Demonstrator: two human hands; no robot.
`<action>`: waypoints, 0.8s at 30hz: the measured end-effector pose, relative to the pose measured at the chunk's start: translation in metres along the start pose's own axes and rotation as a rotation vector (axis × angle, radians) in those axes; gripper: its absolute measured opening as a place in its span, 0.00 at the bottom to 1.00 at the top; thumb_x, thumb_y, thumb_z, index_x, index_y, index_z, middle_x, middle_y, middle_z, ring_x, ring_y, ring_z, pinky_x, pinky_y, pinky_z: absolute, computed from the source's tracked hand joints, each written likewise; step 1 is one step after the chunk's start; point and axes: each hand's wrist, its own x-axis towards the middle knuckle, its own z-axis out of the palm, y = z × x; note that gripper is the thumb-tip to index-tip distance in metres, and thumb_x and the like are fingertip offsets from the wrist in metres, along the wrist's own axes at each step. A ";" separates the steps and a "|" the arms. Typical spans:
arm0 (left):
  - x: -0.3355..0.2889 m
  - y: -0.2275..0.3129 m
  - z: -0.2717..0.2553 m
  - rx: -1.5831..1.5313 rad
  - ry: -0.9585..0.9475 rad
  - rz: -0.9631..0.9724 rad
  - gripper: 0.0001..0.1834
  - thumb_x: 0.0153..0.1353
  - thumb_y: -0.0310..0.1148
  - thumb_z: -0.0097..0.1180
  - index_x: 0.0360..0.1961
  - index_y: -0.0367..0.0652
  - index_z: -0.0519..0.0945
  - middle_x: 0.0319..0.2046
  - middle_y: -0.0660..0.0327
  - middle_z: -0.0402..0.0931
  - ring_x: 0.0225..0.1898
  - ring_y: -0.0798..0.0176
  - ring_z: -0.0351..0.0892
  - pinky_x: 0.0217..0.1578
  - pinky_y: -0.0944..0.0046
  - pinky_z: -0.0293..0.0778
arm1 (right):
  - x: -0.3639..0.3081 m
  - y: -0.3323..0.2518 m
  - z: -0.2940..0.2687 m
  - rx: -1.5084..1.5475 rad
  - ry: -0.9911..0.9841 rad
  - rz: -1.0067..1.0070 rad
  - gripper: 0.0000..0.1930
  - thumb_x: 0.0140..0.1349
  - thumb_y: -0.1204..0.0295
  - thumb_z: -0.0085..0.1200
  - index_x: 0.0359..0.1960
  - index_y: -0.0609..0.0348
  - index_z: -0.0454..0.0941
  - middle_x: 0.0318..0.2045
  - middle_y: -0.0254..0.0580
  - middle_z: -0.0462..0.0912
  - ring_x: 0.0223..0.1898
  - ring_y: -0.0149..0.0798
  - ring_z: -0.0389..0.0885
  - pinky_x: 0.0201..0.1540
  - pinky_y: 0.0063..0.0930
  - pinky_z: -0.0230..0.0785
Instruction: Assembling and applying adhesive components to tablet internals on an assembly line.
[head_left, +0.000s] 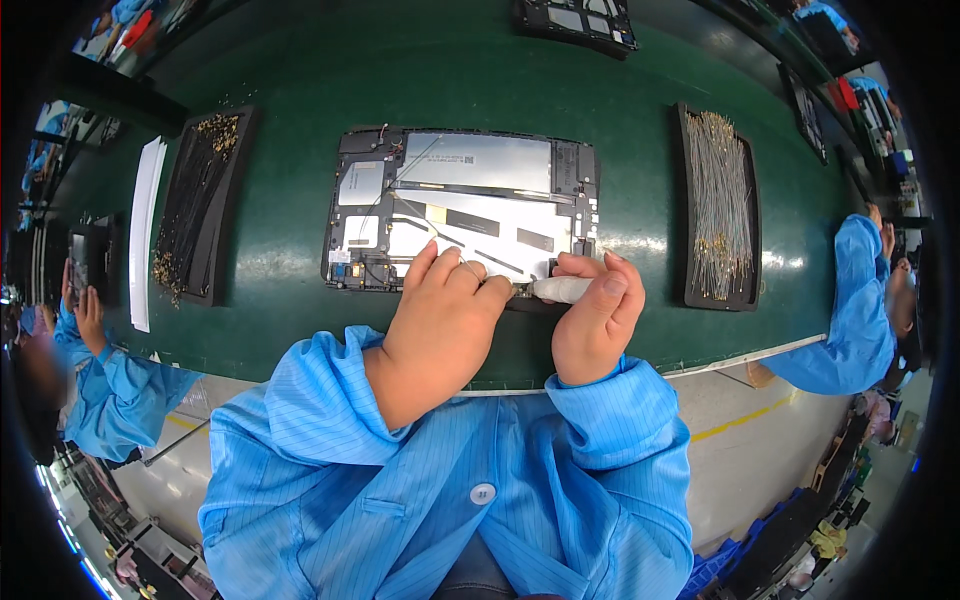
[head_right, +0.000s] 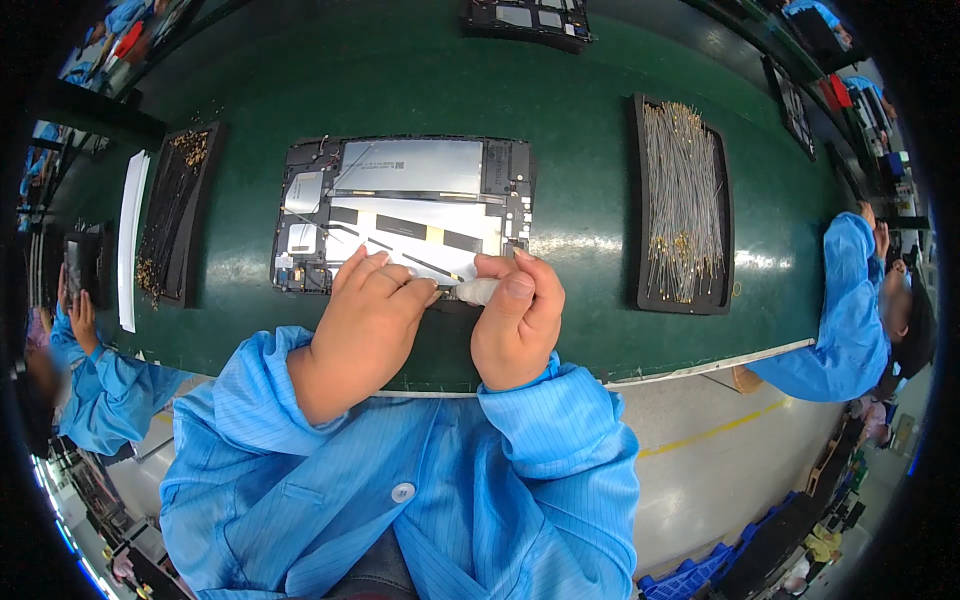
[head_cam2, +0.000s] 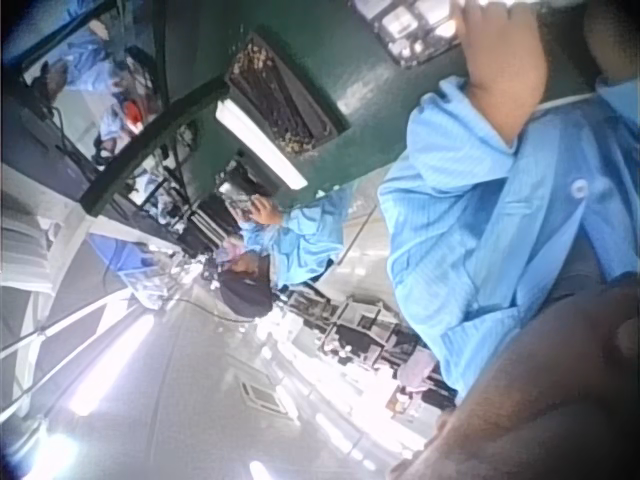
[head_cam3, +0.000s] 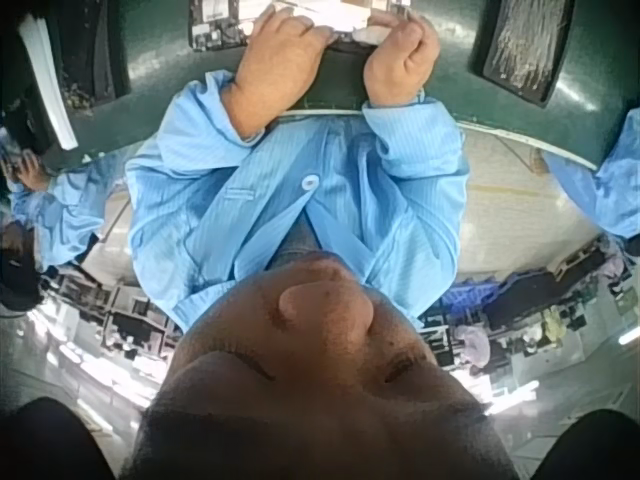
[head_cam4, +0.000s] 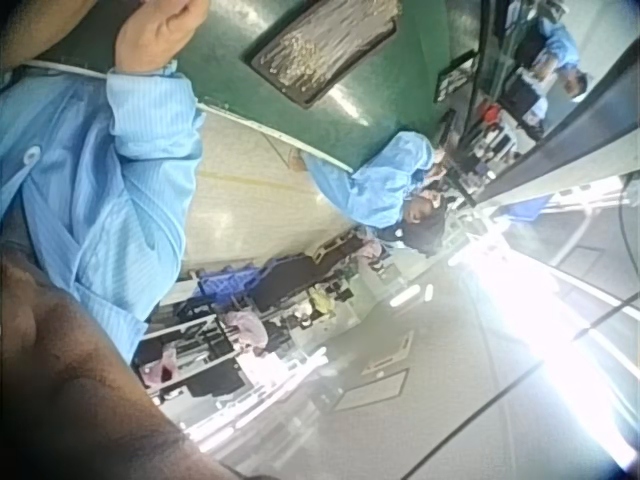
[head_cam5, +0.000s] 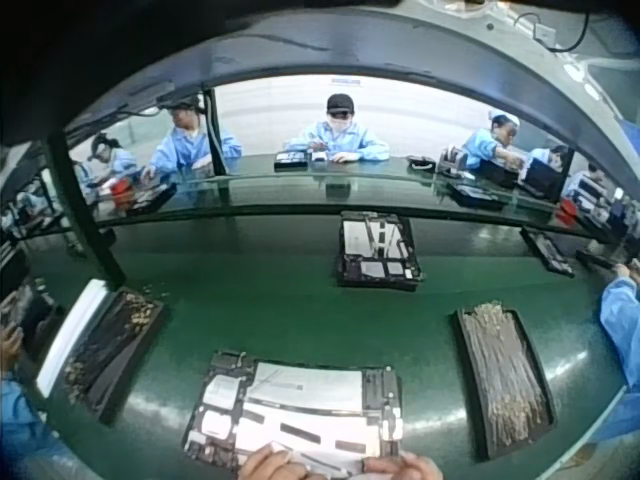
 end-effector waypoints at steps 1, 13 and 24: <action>0.001 0.000 0.001 0.008 -0.005 0.008 0.07 0.45 0.29 0.50 0.29 0.46 0.74 0.27 0.62 0.69 0.39 0.54 0.67 0.47 0.54 0.56 | 0.000 0.001 -0.001 0.011 -0.008 0.026 0.16 0.61 0.61 0.28 0.43 0.59 0.56 0.30 0.48 0.73 0.27 0.33 0.71 0.31 0.25 0.66; 0.001 -0.001 0.001 -0.008 0.014 -0.008 0.08 0.44 0.28 0.51 0.29 0.46 0.74 0.26 0.63 0.69 0.39 0.55 0.67 0.48 0.54 0.56 | 0.001 0.000 0.000 0.056 0.001 0.029 0.13 0.59 0.66 0.35 0.41 0.62 0.58 0.29 0.46 0.74 0.26 0.31 0.72 0.31 0.23 0.65; 0.000 -0.001 0.000 -0.045 -0.001 -0.014 0.09 0.44 0.28 0.47 0.30 0.45 0.73 0.28 0.61 0.69 0.41 0.54 0.65 0.49 0.54 0.54 | 0.001 0.000 -0.001 0.005 -0.015 -0.059 0.12 0.59 0.66 0.36 0.40 0.61 0.60 0.28 0.45 0.75 0.27 0.31 0.72 0.33 0.23 0.64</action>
